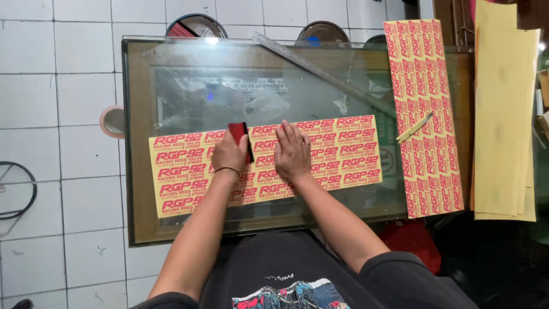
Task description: The person uses a metal ruler and a utility knife to cut a sheet of red and yellow stickers on a glass table. They then use a red squeegee to smooth the stickers and peel off a backing sheet.
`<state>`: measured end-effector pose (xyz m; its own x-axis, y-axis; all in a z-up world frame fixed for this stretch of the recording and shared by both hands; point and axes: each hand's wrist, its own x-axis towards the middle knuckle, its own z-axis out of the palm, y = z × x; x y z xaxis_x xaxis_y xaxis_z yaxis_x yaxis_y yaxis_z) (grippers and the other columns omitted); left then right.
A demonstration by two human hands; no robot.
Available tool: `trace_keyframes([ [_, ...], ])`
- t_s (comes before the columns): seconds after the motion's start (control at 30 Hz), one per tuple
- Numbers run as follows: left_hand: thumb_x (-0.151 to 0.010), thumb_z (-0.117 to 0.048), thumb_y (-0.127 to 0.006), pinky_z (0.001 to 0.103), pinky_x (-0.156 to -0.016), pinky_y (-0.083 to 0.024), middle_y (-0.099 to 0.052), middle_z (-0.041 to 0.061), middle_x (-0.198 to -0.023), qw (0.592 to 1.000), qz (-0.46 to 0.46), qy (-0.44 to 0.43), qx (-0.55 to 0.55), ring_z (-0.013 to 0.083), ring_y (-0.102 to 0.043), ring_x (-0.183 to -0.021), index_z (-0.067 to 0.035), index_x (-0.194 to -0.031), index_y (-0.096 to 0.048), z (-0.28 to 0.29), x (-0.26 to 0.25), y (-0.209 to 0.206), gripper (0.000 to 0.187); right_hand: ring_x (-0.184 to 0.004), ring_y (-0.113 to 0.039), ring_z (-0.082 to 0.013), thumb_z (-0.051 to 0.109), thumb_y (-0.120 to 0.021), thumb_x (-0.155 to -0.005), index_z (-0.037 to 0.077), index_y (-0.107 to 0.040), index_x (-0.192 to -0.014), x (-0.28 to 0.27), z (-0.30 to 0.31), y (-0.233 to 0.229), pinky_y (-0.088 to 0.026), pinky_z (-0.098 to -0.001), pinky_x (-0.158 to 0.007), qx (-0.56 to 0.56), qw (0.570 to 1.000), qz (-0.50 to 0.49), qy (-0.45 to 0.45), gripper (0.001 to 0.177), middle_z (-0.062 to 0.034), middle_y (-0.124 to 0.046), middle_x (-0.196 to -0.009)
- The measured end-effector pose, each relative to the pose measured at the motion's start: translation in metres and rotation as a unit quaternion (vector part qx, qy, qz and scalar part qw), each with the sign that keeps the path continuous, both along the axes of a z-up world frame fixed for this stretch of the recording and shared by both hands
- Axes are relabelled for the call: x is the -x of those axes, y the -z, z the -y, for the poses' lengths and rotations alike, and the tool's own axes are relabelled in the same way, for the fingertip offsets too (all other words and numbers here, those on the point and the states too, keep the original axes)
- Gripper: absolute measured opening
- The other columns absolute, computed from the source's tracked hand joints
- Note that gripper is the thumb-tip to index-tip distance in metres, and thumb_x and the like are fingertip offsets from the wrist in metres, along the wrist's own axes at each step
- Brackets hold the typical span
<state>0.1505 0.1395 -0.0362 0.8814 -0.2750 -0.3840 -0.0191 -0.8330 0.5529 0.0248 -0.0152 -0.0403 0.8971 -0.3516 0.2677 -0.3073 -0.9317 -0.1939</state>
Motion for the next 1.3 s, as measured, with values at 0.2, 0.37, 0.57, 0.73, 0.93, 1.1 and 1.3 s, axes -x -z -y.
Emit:
trace_keyframes([
  [0.2,-0.103,-0.046,-0.067,0.057,-0.077,-0.061,-0.075,0.025,-0.093,0.989,0.117,-0.083,-0.02,0.046,-0.074,-0.093,-0.008,-0.109,-0.061,-0.15,-0.062,0.01,0.039,-0.141,-0.047,-0.0269,0.029,-0.044,-0.104,0.018,-0.062,-0.136,-0.005,0.002,-0.005,-0.03,-0.0456,-0.113,-0.011,1.0,0.0,0.008,0.039,-0.0089,-0.053,-0.152],
  [0.37,-0.1,-0.048,-0.074,0.054,-0.073,-0.061,-0.074,0.021,-0.09,0.969,0.185,-0.135,-0.095,0.0436,-0.074,-0.088,-0.011,-0.108,-0.063,-0.26,-0.112,0.031,0.04,-0.143,-0.044,-0.0267,0.029,-0.045,-0.103,0.018,-0.062,-0.135,-0.007,0.002,0.003,-0.028,-0.046,-0.113,0.02,1.0,0.002,0.004,0.038,-0.008,-0.051,-0.153],
  [0.57,-0.095,-0.044,-0.073,0.063,-0.073,-0.057,-0.072,0.031,-0.086,0.985,0.122,-0.114,0.043,0.0518,-0.072,-0.09,0.002,-0.098,-0.071,-0.14,-0.045,-0.029,0.045,-0.135,-0.048,-0.0267,0.017,-0.048,-0.097,0.017,-0.058,-0.125,-0.032,-0.047,-0.019,-0.035,-0.0439,-0.103,-0.047,0.998,0.03,0.038,0.031,-0.0087,-0.052,-0.143],
  [0.73,-0.096,-0.051,-0.063,0.054,-0.079,-0.061,-0.076,0.021,-0.092,0.997,-0.049,-0.013,0.066,0.0418,-0.075,-0.096,-0.01,-0.104,-0.072,-0.065,0.006,-0.013,0.043,-0.14,-0.047,-0.0286,0.023,-0.041,-0.105,0.019,-0.057,-0.127,-0.04,-0.074,0.0,-0.034,-0.0482,-0.109,-0.021,0.999,0.003,0.024,0.027,-0.0091,-0.053,-0.142],
  [0.93,-0.1,-0.052,-0.06,0.055,-0.077,-0.061,-0.076,0.021,-0.091,0.999,0.009,-0.02,0.025,0.0409,-0.075,-0.093,-0.008,-0.103,-0.07,-0.175,-0.028,-0.005,0.045,-0.145,-0.039,-0.028,0.026,-0.044,-0.106,0.019,-0.052,-0.132,-0.039,-0.075,0.011,-0.027,-0.0505,-0.113,-0.017,0.999,0.009,0.026,0.028,-0.0087,-0.045,-0.148],
  [1.1,-0.102,-0.053,-0.067,0.055,-0.072,-0.06,-0.074,0.023,-0.085,0.987,0.108,-0.107,-0.043,0.0441,-0.074,-0.089,-0.006,-0.099,-0.067,-0.275,-0.061,0.019,0.047,-0.141,-0.043,-0.0277,0.024,-0.046,-0.105,0.018,-0.052,-0.131,-0.038,-0.077,0.01,-0.029,-0.0483,-0.111,0.013,0.999,0.03,0.034,0.028,-0.008,-0.047,-0.145],
  [1.3,-0.095,-0.048,-0.068,0.061,-0.073,-0.059,-0.073,0.031,-0.085,0.995,-0.014,-0.006,0.1,0.0509,-0.073,-0.091,0.002,-0.095,-0.069,-0.159,0.044,-0.04,0.05,-0.142,-0.042,-0.0264,0.025,-0.047,-0.103,0.018,-0.052,-0.132,-0.039,-0.075,0.018,-0.027,-0.0474,-0.112,0.027,0.998,0.035,0.035,0.03,-0.0069,-0.048,-0.145],
])
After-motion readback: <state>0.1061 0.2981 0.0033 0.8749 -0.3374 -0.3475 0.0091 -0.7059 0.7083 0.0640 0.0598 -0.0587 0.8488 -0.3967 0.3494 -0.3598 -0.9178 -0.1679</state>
